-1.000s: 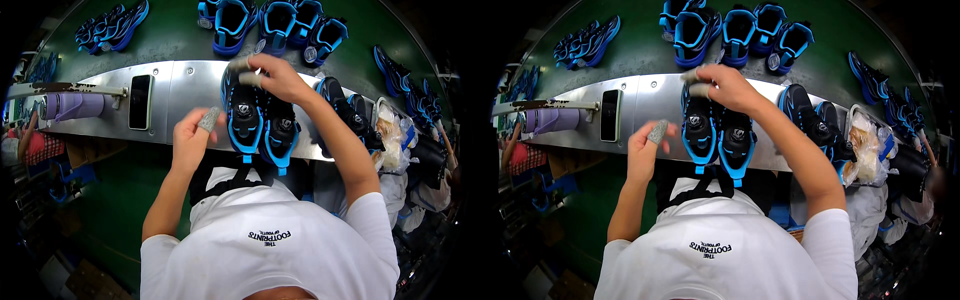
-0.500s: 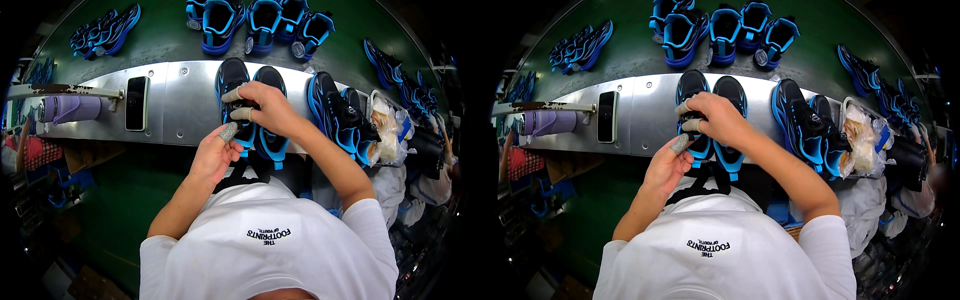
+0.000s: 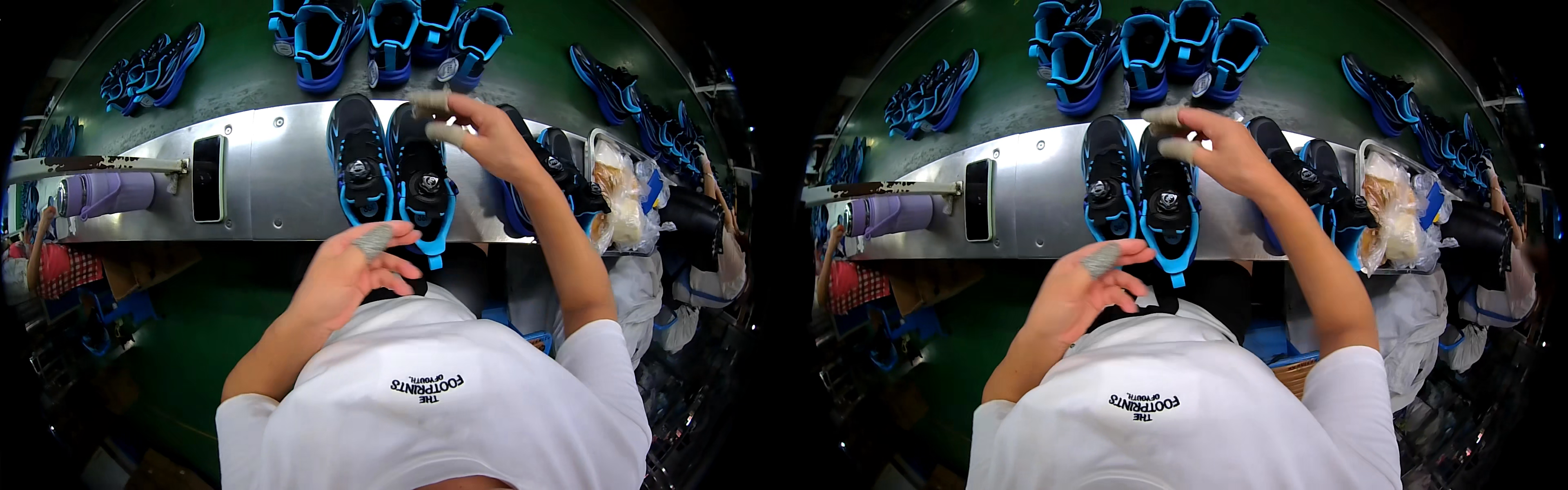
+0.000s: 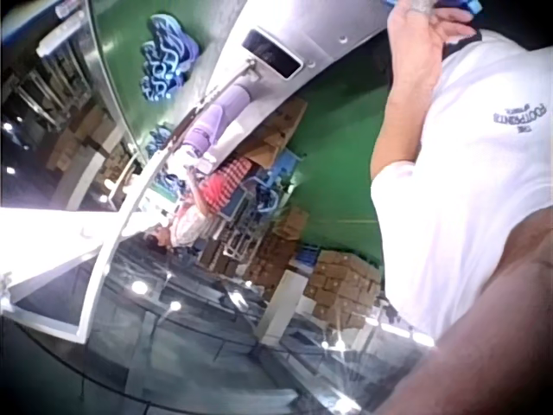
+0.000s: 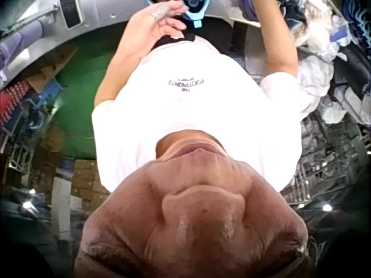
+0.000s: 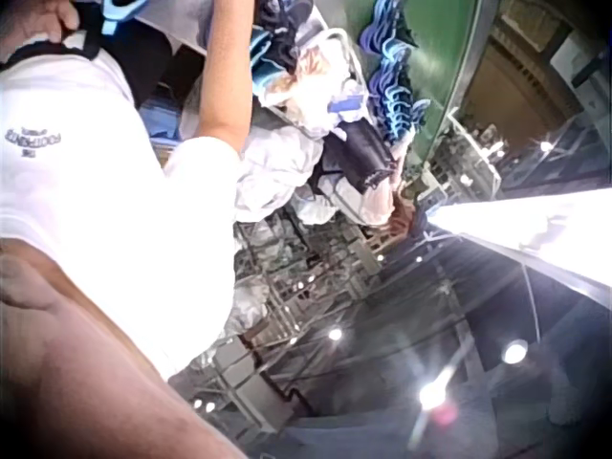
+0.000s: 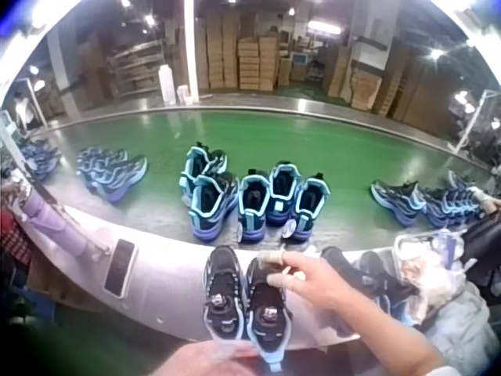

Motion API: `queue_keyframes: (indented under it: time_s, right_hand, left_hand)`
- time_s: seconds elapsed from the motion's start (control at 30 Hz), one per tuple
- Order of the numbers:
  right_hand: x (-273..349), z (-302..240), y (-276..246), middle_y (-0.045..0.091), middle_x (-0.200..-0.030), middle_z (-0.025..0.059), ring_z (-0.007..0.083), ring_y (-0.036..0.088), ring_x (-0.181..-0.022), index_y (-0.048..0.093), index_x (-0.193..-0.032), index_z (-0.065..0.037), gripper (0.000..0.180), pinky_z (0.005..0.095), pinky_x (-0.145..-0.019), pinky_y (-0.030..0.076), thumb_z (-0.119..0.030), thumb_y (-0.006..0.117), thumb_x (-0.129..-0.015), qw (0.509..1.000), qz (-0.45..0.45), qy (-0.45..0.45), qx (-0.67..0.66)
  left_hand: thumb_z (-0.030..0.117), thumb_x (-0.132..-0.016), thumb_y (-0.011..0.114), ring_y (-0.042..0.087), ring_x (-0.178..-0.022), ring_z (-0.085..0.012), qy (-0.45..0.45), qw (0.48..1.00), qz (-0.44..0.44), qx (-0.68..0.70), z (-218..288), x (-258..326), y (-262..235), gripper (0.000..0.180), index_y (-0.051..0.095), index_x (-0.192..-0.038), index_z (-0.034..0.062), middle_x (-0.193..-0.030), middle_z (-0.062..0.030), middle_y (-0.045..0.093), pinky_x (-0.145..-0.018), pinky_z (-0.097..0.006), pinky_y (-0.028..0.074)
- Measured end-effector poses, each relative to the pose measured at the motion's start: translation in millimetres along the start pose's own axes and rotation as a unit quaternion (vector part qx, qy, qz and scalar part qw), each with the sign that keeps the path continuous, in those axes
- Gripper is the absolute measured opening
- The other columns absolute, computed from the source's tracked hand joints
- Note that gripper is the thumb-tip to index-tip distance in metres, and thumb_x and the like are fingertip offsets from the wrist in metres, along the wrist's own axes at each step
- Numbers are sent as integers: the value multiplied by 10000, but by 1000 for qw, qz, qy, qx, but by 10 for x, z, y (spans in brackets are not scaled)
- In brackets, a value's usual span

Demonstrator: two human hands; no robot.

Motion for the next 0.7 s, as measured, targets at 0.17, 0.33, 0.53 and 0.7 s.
queue_keyframes:
  time_s: [0.17,0.33,0.53,0.7]
  right_hand:
    - [384,8,294,650,-1237,80,216,573,-1140,642,-1265,-104,469,347,-992,445,-78,701,-800,988,-147,-31,23]
    - [458,-86,393,663,-1103,77,235,563,-1017,685,-1193,-125,421,335,-902,465,-113,724,-774,984,-56,-72,150]
    - [394,-17,333,633,-960,104,281,556,-921,684,-1140,-113,386,370,-843,460,-159,736,-760,990,-95,-64,-77]
    - [459,-64,406,625,-961,89,259,557,-911,656,-1231,-134,487,354,-811,465,-147,745,-753,985,-40,-123,110]
  left_hand:
    - [167,-1008,502,639,-1050,-286,-20,999,17,40,-291,-416,170,312,514,-1231,-50,-1222,-161,568,-857,-367,549]
    - [81,-1007,447,619,-1091,-267,15,995,59,75,-389,-470,192,242,509,-1209,-36,-1163,-129,576,-893,-356,536]
    - [41,-992,435,627,-1088,-280,-3,994,62,87,-440,-500,202,237,505,-1205,-34,-1154,-123,574,-892,-362,544]
    - [30,-990,433,631,-1087,-291,6,992,66,105,-453,-497,208,239,494,-1209,-43,-1140,-137,573,-888,-370,552]
Point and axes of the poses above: each hand's wrist, its own x-axis away from the middle knuckle, its own y-axis out of the palm, z = x × y, the point moved 8 cm from there along -x, towards the middle knuckle
